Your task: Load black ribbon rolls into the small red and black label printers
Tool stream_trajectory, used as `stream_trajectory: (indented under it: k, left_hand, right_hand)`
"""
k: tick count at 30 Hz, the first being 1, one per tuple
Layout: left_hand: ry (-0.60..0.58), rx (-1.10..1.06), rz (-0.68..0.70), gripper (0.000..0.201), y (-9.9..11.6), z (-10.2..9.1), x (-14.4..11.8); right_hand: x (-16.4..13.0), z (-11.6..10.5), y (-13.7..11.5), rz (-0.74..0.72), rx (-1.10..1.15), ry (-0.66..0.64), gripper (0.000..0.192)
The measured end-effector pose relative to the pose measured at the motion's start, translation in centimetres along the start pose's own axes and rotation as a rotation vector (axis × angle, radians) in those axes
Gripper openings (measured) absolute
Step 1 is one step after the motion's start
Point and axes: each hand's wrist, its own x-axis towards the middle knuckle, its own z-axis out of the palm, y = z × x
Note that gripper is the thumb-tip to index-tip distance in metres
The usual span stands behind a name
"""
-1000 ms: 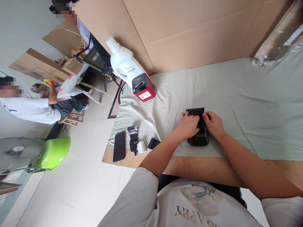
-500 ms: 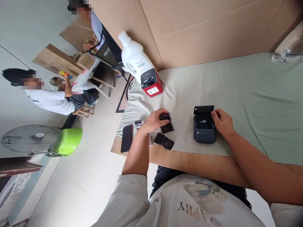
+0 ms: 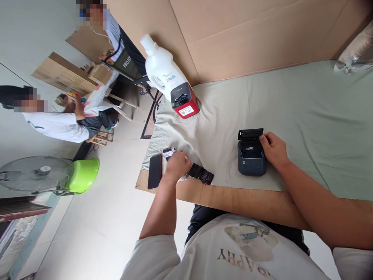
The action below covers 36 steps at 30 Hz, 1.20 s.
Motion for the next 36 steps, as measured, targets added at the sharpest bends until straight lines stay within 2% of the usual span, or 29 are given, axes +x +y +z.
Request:
stream_trajectory:
  k: [2,5,9,10,12,16,18,20,24,28,32,36]
  left_hand:
    - [-0.149,0.055,0.088,0.018,1.0,-0.1,-0.8]
    - [-0.196,0.054,0.268,0.022,2.8,-0.4,-1.6]
    - [-0.373,-0.352,0.781,0.033,6.8,-1.9,-1.9]
    - [-0.385,-0.439,0.879,0.034,8.2,-2.3,-1.7]
    - [-0.297,-0.515,0.957,0.037,11.1,-2.6,-1.3]
    - [-0.006,-0.387,0.771,0.038,16.5,-1.4,0.2]
    - [0.043,-0.301,0.685,0.031,18.0,-0.6,0.8]
    - [0.065,-0.252,0.648,0.022,18.6,0.1,1.2]
    - [0.135,-0.253,0.654,0.011,18.5,1.0,1.6]
    - [0.25,-0.352,0.7,0.014,17.7,2.0,1.4]
    - [0.444,-0.473,0.703,0.013,16.4,3.6,0.5]
    - [0.654,-0.629,0.581,0.017,15.1,5.2,-0.2]
  right_hand:
    - [0.0,0.0,0.0,0.003,0.005,0.001,0.057]
    - [0.0,0.2,0.1,0.002,0.023,0.001,0.056]
    - [0.1,0.3,0.2,0.0,0.032,-0.006,0.056]
    - [0.2,0.3,0.3,0.002,0.031,-0.007,0.055]
    - [0.2,0.3,0.3,0.001,0.03,-0.014,0.056]
    - [0.2,0.3,0.4,-0.008,0.052,-0.037,0.059]
    - [0.2,0.3,0.4,-0.01,0.068,-0.049,0.059]
    - [0.2,0.2,0.5,-0.014,0.079,-0.058,0.058]
    - [0.3,0.2,0.5,-0.016,0.094,-0.065,0.058]
    - [0.1,0.1,0.4,0.0,0.127,-0.069,0.064]
    - [-0.1,-0.2,0.0,0.05,0.325,-0.091,0.069]
    - [0.2,-1.0,-0.4,0.07,0.369,-0.176,0.056]
